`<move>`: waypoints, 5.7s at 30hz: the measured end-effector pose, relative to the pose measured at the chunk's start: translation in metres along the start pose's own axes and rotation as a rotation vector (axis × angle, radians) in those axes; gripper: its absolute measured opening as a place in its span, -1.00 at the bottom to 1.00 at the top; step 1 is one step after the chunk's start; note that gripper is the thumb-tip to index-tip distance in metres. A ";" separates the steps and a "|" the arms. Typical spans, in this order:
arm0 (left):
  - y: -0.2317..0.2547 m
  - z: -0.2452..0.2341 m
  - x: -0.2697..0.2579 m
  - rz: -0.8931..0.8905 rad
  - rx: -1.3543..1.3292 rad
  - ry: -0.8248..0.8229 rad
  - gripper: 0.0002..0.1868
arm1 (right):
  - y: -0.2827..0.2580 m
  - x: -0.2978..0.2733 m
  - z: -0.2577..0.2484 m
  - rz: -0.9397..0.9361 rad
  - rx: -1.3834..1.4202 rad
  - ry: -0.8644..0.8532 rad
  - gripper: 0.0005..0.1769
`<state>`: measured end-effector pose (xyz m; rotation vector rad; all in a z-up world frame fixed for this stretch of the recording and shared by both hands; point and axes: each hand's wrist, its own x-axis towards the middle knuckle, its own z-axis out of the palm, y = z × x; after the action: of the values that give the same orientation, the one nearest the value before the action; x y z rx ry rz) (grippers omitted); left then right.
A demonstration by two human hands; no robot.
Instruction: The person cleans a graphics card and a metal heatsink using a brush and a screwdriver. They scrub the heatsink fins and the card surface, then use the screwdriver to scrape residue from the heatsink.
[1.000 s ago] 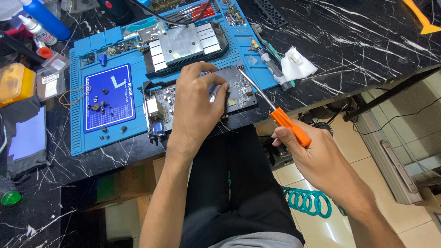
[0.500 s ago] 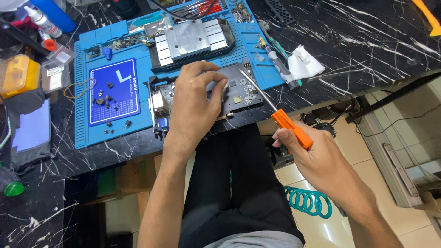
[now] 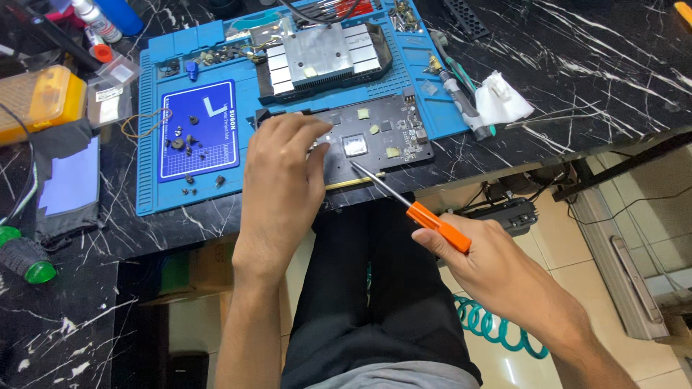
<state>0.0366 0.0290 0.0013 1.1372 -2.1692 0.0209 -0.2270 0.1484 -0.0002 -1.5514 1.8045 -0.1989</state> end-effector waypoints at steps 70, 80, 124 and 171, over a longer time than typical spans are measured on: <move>-0.012 -0.014 -0.004 -0.261 -0.257 -0.016 -0.53 | 0.001 0.004 -0.016 -0.058 0.083 -0.064 -0.33; -0.011 -0.025 0.033 -0.115 -0.140 -0.079 -0.51 | 0.010 0.007 -0.018 -0.103 0.089 -0.027 -0.29; 0.025 0.303 -0.187 -1.422 -0.718 -0.232 -0.15 | 0.211 0.294 0.369 -0.200 0.227 -0.300 -0.37; 0.071 0.263 -0.177 -0.785 -0.662 -0.516 -0.54 | 0.204 0.291 0.266 -0.714 -0.333 0.160 -0.11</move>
<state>-0.0932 0.1191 -0.2824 1.5798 -1.7208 -1.3454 -0.2260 0.0272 -0.4271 -2.4408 1.3660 -0.3779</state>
